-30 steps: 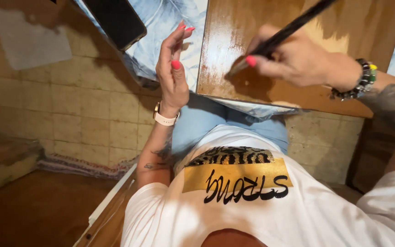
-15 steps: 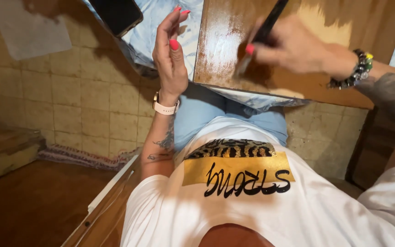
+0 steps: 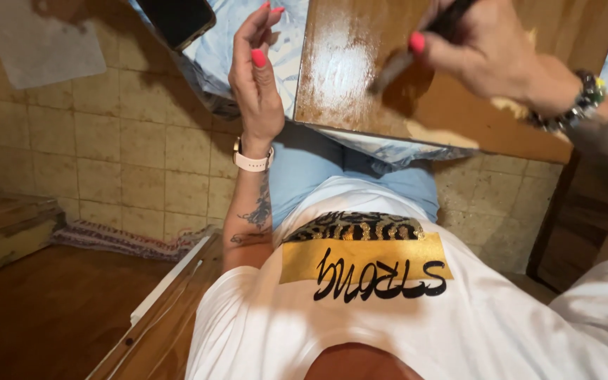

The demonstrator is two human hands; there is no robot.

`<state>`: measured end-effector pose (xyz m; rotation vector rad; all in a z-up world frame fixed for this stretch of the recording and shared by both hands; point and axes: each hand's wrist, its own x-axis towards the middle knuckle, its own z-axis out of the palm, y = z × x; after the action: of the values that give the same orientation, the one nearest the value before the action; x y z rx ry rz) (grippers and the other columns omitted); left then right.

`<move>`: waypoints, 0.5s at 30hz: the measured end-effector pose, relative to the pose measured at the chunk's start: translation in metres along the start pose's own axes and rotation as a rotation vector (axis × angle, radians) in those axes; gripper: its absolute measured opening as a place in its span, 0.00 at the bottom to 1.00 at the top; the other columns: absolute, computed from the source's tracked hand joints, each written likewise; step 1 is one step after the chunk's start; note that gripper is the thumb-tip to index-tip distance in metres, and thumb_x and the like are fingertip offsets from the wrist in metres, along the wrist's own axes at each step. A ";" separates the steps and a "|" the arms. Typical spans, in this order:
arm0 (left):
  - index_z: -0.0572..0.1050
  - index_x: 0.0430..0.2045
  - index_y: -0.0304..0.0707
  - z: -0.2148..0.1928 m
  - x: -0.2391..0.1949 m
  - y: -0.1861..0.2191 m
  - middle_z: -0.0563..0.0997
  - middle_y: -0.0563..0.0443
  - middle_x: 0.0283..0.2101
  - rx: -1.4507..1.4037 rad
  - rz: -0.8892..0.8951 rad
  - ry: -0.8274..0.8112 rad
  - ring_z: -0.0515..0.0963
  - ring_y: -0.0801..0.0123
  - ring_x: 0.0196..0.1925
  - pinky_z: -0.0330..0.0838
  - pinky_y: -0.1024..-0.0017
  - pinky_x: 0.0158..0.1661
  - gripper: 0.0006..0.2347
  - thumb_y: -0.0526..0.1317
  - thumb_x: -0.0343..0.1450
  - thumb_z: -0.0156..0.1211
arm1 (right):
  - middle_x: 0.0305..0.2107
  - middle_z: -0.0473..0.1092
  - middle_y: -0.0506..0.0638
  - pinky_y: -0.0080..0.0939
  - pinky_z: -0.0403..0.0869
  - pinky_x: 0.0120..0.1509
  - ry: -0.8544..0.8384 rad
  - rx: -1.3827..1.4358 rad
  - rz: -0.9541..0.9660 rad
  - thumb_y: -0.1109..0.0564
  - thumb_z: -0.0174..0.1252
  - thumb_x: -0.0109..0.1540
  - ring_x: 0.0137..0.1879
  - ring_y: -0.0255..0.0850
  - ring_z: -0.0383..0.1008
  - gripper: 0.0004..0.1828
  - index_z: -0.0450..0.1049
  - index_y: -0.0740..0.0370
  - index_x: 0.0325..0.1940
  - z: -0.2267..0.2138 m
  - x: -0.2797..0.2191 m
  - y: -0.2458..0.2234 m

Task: Staining a square wooden board using a paintbrush and dark wood stain

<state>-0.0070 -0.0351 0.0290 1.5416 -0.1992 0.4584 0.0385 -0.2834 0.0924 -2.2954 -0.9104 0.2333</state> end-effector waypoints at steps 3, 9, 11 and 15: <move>0.60 0.48 0.38 0.000 0.000 0.003 0.69 0.45 0.49 0.010 -0.023 -0.023 0.69 0.65 0.54 0.65 0.69 0.54 0.19 0.53 0.72 0.32 | 0.14 0.61 0.47 0.27 0.52 0.15 -0.196 0.253 0.045 0.51 0.42 0.59 0.14 0.31 0.53 0.13 0.64 0.63 0.28 0.003 -0.004 -0.011; 0.60 0.48 0.39 0.000 -0.001 0.000 0.68 0.46 0.49 0.009 0.018 -0.002 0.68 0.66 0.54 0.66 0.69 0.55 0.18 0.51 0.72 0.32 | 0.17 0.58 0.48 0.31 0.53 0.18 -0.077 0.026 0.237 0.56 0.43 0.68 0.19 0.36 0.55 0.13 0.67 0.65 0.32 -0.005 -0.007 0.004; 0.60 0.49 0.40 -0.001 0.000 0.004 0.69 0.47 0.49 0.020 0.022 -0.029 0.69 0.66 0.54 0.66 0.71 0.53 0.18 0.51 0.73 0.31 | 0.22 0.58 0.51 0.32 0.58 0.27 -0.015 0.073 -0.009 0.57 0.46 0.63 0.24 0.37 0.55 0.10 0.63 0.67 0.31 -0.003 -0.005 0.001; 0.60 0.48 0.40 -0.002 0.001 0.005 0.69 0.47 0.49 0.020 -0.006 -0.021 0.68 0.66 0.55 0.65 0.70 0.54 0.18 0.52 0.73 0.31 | 0.18 0.61 0.48 0.31 0.60 0.19 -0.254 0.172 -0.018 0.50 0.44 0.58 0.17 0.35 0.58 0.14 0.65 0.64 0.29 0.006 0.005 -0.005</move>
<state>-0.0083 -0.0331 0.0336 1.5672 -0.2064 0.4407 0.0370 -0.2747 0.0907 -2.1282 -0.9947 0.5830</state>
